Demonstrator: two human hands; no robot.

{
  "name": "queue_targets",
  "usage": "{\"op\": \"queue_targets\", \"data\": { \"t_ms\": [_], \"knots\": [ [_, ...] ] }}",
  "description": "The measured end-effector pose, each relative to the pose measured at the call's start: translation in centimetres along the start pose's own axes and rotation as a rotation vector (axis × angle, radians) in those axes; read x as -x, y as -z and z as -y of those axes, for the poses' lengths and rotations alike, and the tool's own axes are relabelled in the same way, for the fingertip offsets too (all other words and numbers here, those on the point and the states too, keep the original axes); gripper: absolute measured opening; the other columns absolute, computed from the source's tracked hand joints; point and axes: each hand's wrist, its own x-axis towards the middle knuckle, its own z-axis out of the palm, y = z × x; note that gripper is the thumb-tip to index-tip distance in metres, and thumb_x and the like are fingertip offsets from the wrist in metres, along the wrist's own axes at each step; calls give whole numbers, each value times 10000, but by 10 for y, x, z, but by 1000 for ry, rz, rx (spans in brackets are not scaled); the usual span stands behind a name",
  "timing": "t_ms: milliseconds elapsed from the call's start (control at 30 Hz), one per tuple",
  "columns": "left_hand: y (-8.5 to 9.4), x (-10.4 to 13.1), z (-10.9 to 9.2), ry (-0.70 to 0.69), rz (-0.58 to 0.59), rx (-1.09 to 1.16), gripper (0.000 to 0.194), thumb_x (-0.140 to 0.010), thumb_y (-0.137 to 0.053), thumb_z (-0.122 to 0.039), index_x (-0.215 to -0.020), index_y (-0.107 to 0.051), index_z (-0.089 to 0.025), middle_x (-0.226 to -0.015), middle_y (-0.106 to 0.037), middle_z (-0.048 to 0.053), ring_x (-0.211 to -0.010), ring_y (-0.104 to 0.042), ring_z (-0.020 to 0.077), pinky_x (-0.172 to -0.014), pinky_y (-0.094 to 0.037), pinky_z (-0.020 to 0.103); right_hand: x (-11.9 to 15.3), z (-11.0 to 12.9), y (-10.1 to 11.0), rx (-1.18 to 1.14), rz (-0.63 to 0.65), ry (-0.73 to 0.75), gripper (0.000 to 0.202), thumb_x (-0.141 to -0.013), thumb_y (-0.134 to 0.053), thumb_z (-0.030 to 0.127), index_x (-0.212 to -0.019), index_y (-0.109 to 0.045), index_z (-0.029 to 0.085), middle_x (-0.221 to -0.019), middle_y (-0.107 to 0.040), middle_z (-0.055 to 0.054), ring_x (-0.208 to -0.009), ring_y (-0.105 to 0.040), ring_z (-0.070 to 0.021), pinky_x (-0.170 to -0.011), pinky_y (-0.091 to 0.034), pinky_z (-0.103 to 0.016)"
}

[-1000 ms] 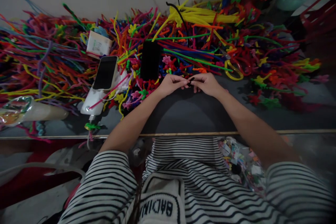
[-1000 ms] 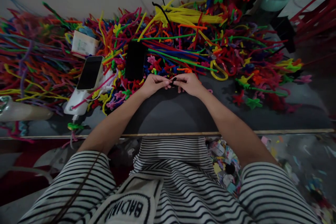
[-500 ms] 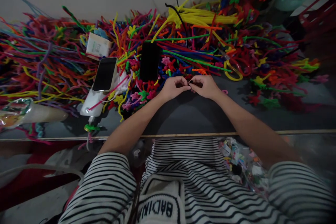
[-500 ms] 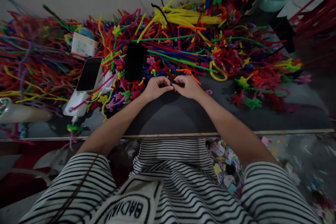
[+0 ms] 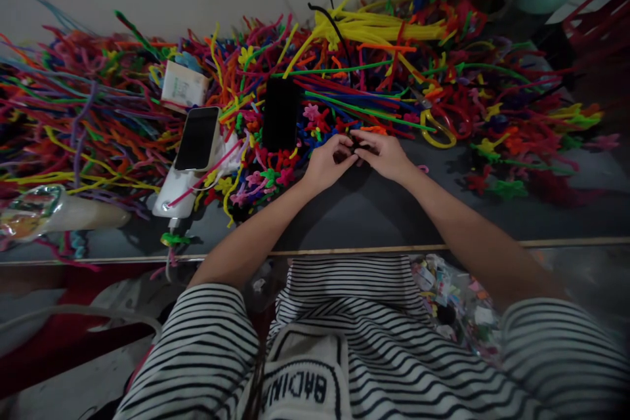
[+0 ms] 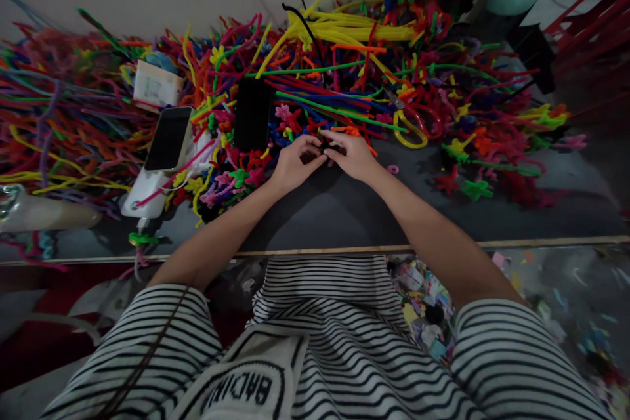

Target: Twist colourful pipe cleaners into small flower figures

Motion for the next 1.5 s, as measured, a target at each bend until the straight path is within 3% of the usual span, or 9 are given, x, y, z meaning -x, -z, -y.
{"op": "queue_targets", "data": {
  "t_ms": [100, 267, 400, 567, 933, 1133, 1333, 1500],
  "knots": [
    [0, -1, -1, 8, -30, 9, 239, -856, -705, -336, -1018, -632, -175, -793, -716, 4, -666, -639, 107, -668, -494, 229, 3, 3, 0, -9, 6, -31, 468, -819, -739, 314, -1263, -620, 227, -851, -730, -27, -590, -654, -153, -673, -578, -350],
    [2, -2, -7, 52, -74, -79, 173, -883, -669, -334, -904, -710, -168, -844, -739, 27, -714, -643, 118, -665, -482, 230, 4, 5, 1, 36, 15, 3, 276, -802, -745, 369, -997, -683, 184, -834, -715, -43, -616, -672, -144, -654, -580, -310],
    [3, -1, -10, 47, -150, -103, 169, -889, -650, -322, -853, -705, -166, -788, -721, 17, -657, -606, 106, -637, -465, 229, 2, 3, 0, -24, 10, -16, 360, -785, -745, 368, -1095, -698, 190, -782, -692, -27, -626, -670, -153, -611, -566, -304],
    [2, -2, -6, 46, -168, -28, 217, -876, -668, -380, -843, -708, -169, -782, -721, 21, -648, -606, 106, -620, -471, 226, -2, 0, 0, -87, -15, -80, 270, -778, -737, 386, -960, -736, 186, -679, -660, -24, -578, -647, -152, -478, -487, -261],
    [2, -2, -6, 32, -157, 31, 271, -863, -664, -422, -824, -723, -161, -763, -719, 26, -632, -590, 98, -595, -454, 214, 0, 2, 1, -18, 21, -18, 303, -784, -741, 411, -961, -780, 168, -673, -687, -31, -569, -651, -156, -594, -543, -314],
    [4, -5, 1, 48, -30, 168, 329, -839, -692, -482, -811, -743, -158, -743, -714, 34, -640, -594, 104, -612, -453, 228, 0, 3, 4, 20, 43, 10, 234, -805, -714, 361, -931, -800, 184, -696, -720, -36, -568, -655, -156, -619, -539, -329],
    [4, -7, 3, 102, -8, 260, 292, -745, -794, -426, -741, -696, -151, -678, -657, 5, -591, -538, 82, -580, -422, 220, 3, 6, 5, 33, 45, -3, 225, -813, -722, 345, -959, -814, 202, -626, -704, -25, -572, -670, -178, -641, -551, -362],
    [3, -3, -4, 135, 3, 211, 253, -728, -815, -331, -707, -635, -154, -630, -592, -28, -563, -495, 73, -561, -386, 217, 6, 5, 5, -16, 69, -55, 237, -777, -778, 359, -950, -823, 203, -691, -740, -49, -608, -697, -198, -672, -580, -400]
  ]
}}
